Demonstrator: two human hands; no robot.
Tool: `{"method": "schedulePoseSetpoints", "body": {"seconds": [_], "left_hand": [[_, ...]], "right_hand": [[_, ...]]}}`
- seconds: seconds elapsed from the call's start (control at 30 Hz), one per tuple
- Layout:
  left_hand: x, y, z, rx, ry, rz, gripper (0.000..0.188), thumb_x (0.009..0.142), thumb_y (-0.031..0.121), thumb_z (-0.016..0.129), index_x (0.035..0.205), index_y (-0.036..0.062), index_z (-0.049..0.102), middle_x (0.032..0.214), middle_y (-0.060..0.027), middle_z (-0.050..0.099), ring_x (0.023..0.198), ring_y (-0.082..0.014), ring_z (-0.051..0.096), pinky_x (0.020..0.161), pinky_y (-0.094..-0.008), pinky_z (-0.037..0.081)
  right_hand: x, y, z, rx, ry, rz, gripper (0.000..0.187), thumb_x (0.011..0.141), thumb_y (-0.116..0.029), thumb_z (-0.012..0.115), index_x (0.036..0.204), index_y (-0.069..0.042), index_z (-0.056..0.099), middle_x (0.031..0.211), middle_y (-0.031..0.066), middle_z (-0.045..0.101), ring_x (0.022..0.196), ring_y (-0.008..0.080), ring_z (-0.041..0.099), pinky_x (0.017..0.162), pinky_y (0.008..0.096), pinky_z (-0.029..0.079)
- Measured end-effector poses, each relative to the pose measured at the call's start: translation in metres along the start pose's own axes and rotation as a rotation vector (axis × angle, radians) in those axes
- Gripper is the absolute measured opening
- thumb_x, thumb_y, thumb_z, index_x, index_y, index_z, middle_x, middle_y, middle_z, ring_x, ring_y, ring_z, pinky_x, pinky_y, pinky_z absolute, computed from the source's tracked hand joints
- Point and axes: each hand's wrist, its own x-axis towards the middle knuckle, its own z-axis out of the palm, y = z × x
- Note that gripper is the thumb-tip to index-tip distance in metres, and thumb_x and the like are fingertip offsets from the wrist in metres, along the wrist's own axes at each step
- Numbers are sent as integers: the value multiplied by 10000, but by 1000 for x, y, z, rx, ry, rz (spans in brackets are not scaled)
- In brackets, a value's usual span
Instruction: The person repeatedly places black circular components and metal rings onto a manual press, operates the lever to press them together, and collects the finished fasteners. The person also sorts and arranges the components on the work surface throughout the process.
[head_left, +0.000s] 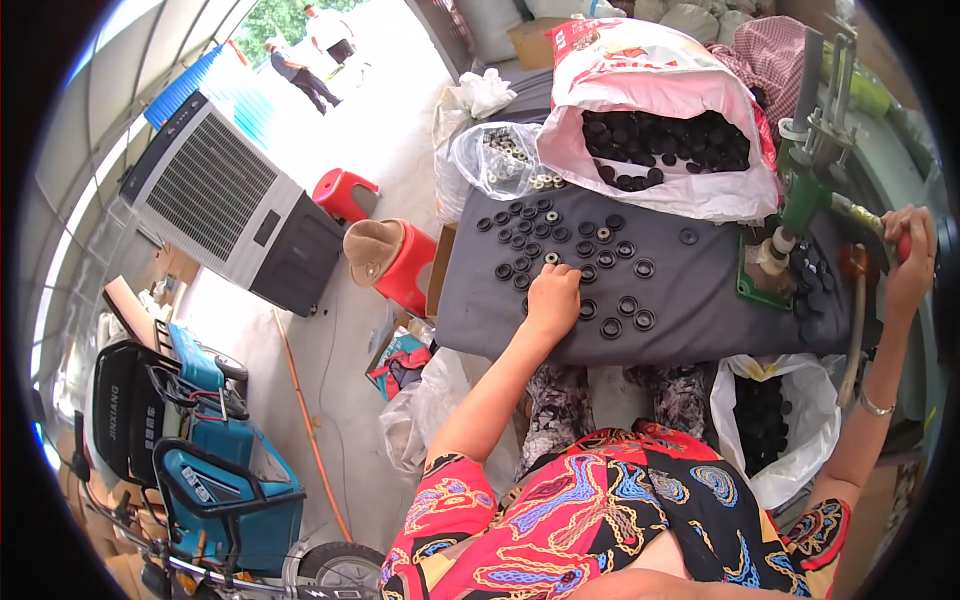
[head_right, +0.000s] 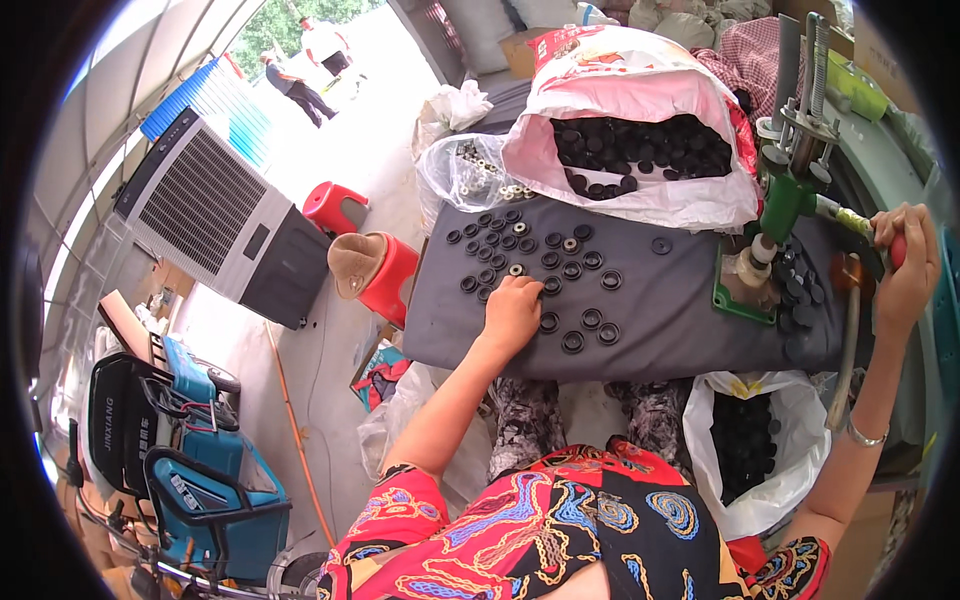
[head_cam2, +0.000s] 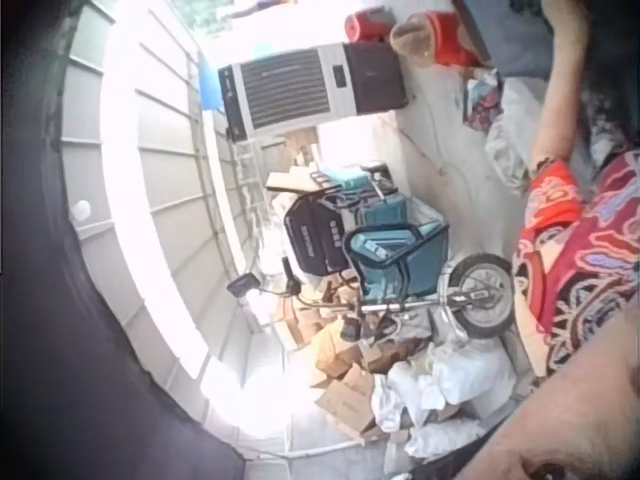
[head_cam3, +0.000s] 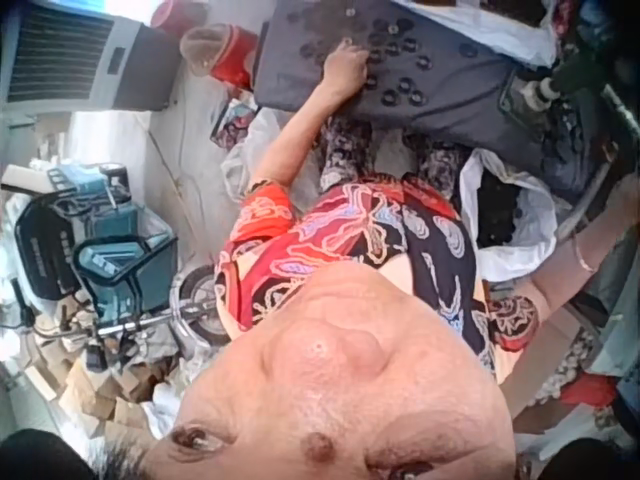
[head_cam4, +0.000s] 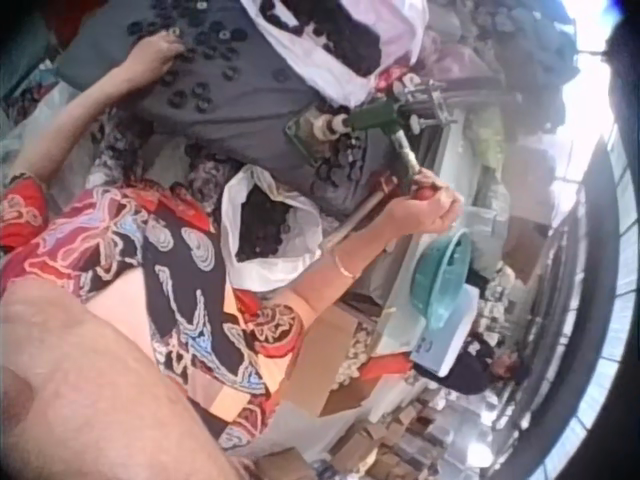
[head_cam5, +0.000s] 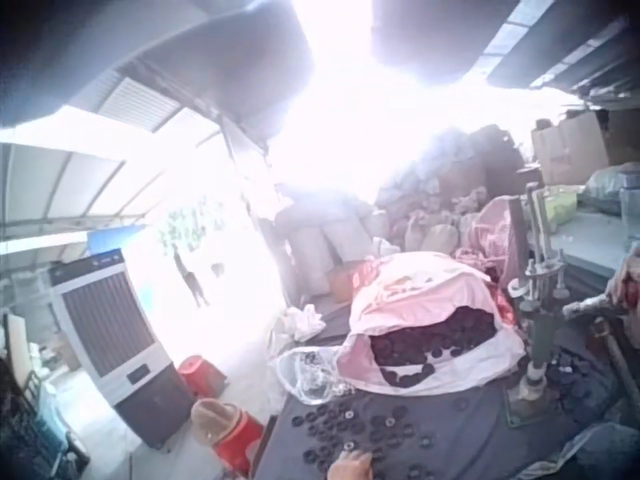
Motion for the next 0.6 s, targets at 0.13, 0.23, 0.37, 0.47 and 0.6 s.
{"method": "schedulePoseSetpoints", "body": {"seconds": [0.13, 0.23, 0.37, 0.47, 0.6], "left_hand": [[3, 5, -12, 16, -62, -66, 88, 734, 70, 624, 815, 47, 652, 885, -130, 623, 873, -311, 597, 734, -407, 523], [3, 2, -12, 45, -164, -107, 111, 734, 86, 637, 835, 47, 659, 902, -146, 617, 869, -319, 608, 736, -419, 528], [7, 0, -14, 30, -232, -102, 137, 725, 96, 651, 848, 37, 656, 904, -170, 612, 867, -336, 624, 750, -427, 527], [11, -3, -20, -1, -315, -149, 235, 719, 113, 656, 946, 58, 674, 935, -174, 606, 851, -353, 623, 767, -439, 513], [8, -4, -21, -17, -304, -160, 276, 716, 119, 658, 983, 53, 668, 943, -181, 602, 843, -358, 623, 765, -445, 511]], "right_hand": [[0, 2, -3, -18, 18, 39, 271, 990, -142, 424, 738, -47, 387, 700, 38, 389, 706, 154, 415, 812, 312, 398], [3, 6, -8, 4, 3, 64, 273, 996, -150, 422, 746, -48, 383, 718, 42, 387, 727, 162, 423, 821, 309, 395], [5, 14, -19, -65, -31, 19, 250, 1009, -125, 390, 774, -42, 388, 729, 47, 375, 748, 166, 431, 832, 310, 394], [7, 22, -32, -116, -147, -70, 53, 963, 1, 421, 933, -8, 463, 791, 55, 393, 783, 178, 448, 878, 316, 401], [4, 37, -43, -300, -263, -344, 375, 867, 155, 471, 1203, -12, 473, 884, 67, 420, 835, 197, 475, 928, 321, 410]]}}
